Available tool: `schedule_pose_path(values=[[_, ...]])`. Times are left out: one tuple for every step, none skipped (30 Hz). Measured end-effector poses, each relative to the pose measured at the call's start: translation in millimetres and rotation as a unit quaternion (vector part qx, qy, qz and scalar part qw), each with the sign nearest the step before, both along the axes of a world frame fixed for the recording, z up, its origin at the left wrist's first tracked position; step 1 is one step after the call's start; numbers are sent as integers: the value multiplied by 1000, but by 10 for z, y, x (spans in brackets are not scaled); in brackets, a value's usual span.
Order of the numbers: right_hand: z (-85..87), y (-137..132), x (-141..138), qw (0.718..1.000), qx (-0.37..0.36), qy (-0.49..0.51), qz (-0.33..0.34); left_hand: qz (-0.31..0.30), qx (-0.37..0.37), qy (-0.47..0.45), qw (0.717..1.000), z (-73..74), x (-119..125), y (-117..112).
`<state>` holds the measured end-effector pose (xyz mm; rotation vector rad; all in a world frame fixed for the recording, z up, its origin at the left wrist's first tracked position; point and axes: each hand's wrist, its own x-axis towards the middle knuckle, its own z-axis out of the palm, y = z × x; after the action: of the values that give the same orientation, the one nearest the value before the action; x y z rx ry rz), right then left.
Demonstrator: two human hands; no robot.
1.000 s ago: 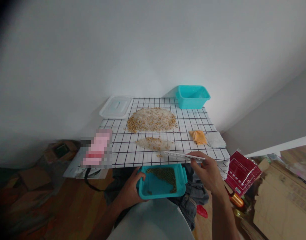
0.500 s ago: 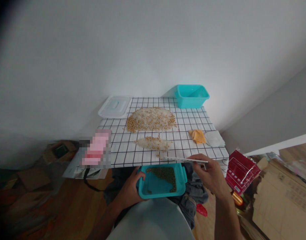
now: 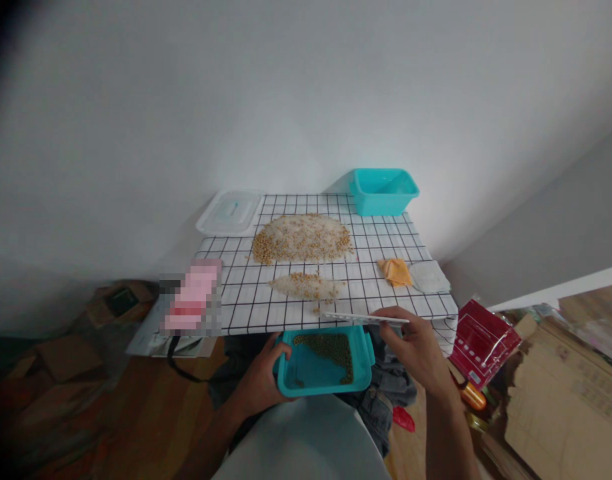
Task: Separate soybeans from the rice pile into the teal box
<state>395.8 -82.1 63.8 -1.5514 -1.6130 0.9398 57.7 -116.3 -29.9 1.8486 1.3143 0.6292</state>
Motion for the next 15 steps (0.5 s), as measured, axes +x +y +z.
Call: schedule_pose_path(values=[[-11, 15, -12, 1000, 8, -4, -3, 0, -1, 0, 1000, 3, -2, -1], [-21, 31, -23, 1000, 18, -8, -7, 0, -2, 1, 1000, 4, -5, -3], [-29, 47, -30, 999, 29, -11, -13, 1, -2, 1, 1000, 3, -8, -4], [-33, 61, -35, 999, 37, -13, -22, 2, -2, 2, 1000, 0, -12, -6], [-34, 74, -38, 999, 40, -16, -28, 3, -1, 3, 1000, -4, -15, -7], [-33, 85, -39, 998, 42, -18, -33, 4, 0, 4, 1000, -8, -19, -8], [-31, 95, -39, 998, 43, -20, -39, 5, 1, 5, 1000, -12, -22, -10], [-29, 102, -41, 998, 45, -22, -44, 5, 2, 6, 1000, -16, -25, -10], [-27, 107, -43, 997, 47, -22, -50, 6, 2, 7, 1000, -18, -28, -11], [-28, 110, -49, 997, 48, -21, -56, 6, 1, 8, 1000, -19, -30, -12], [-30, 113, -57, 997, 48, -18, -62, 5, 0, 9, 1000, -19, -33, -14], [-34, 115, -67, 996, 47, -16, -68, 5, 0, 10, 1000, -18, -35, -16], [-39, 116, -79, 996, 45, -16, -72, 4, 0, 10, 1000, -17, -37, -17], [-44, 119, -92, 996, 44, -18, -75, 3, 0, 9, 1000, -15, -39, -19], [-49, 123, -105, 996, 45, -18, -78, 1, 1, 8, 1000, -13, -41, -21]])
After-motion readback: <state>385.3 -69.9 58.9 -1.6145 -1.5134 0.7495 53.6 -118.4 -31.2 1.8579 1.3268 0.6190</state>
